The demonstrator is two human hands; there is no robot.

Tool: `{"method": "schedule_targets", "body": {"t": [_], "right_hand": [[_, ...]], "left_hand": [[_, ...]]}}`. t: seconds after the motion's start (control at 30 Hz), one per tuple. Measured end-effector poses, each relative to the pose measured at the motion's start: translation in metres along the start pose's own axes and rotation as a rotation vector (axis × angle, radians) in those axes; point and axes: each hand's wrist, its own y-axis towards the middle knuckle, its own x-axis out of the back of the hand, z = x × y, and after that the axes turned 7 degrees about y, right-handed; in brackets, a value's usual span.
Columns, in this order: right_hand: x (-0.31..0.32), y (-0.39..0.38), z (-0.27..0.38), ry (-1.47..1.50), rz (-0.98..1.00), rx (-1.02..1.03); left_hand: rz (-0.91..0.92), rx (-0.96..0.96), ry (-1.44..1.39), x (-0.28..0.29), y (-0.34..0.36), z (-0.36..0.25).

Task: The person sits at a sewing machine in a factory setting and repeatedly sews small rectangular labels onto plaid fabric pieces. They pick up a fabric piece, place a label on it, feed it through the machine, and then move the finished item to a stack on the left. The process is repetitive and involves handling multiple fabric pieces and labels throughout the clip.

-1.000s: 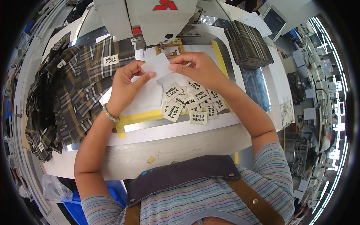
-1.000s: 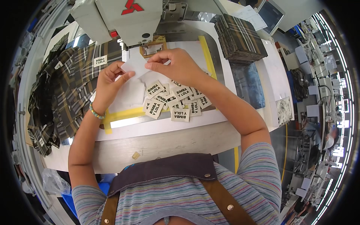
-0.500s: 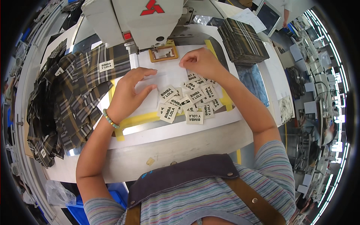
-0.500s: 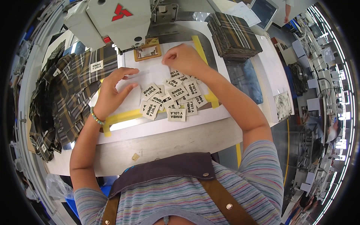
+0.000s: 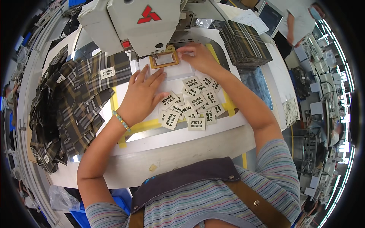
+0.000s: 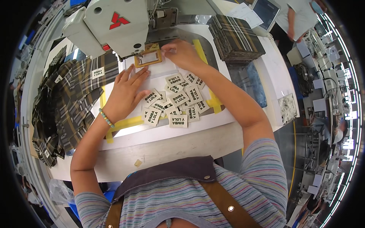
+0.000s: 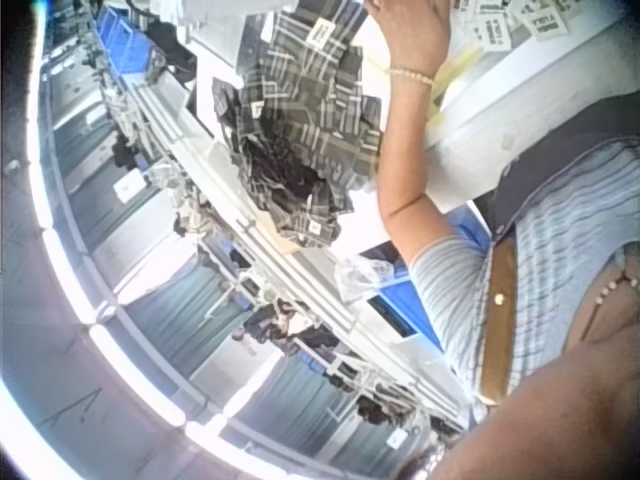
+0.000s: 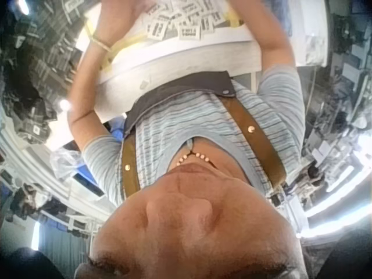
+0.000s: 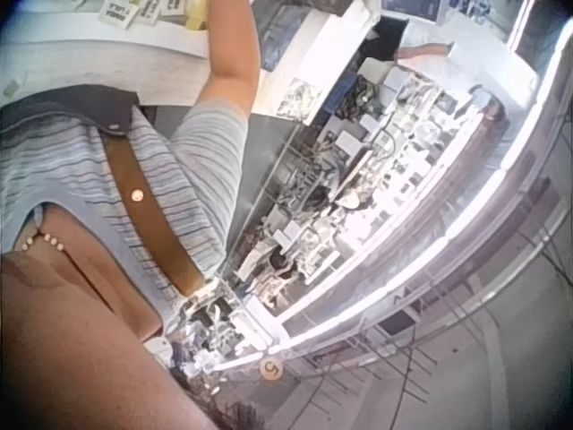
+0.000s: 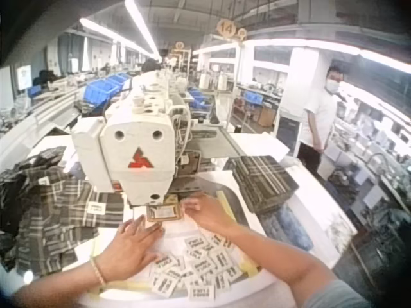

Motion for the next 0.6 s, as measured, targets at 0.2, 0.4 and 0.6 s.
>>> {"method": "schedule_targets", "body": {"t": [0.2, 0.4, 0.6], "right_hand": [[0.026, -0.041, 0.016, -0.213, 0.247, 0.266], [-0.002, -0.062, 0.033, -0.429, 0.224, 0.377], [-0.008, -0.066, 0.036, -0.419, 0.192, 0.354]], "left_hand": [[0.001, 0.022, -0.038, 0.003, -0.006, 0.010], [0.005, 0.026, -0.058, 0.002, -0.005, 0.010], [0.054, 0.001, -0.042, 0.009, -0.001, 0.004]]}}
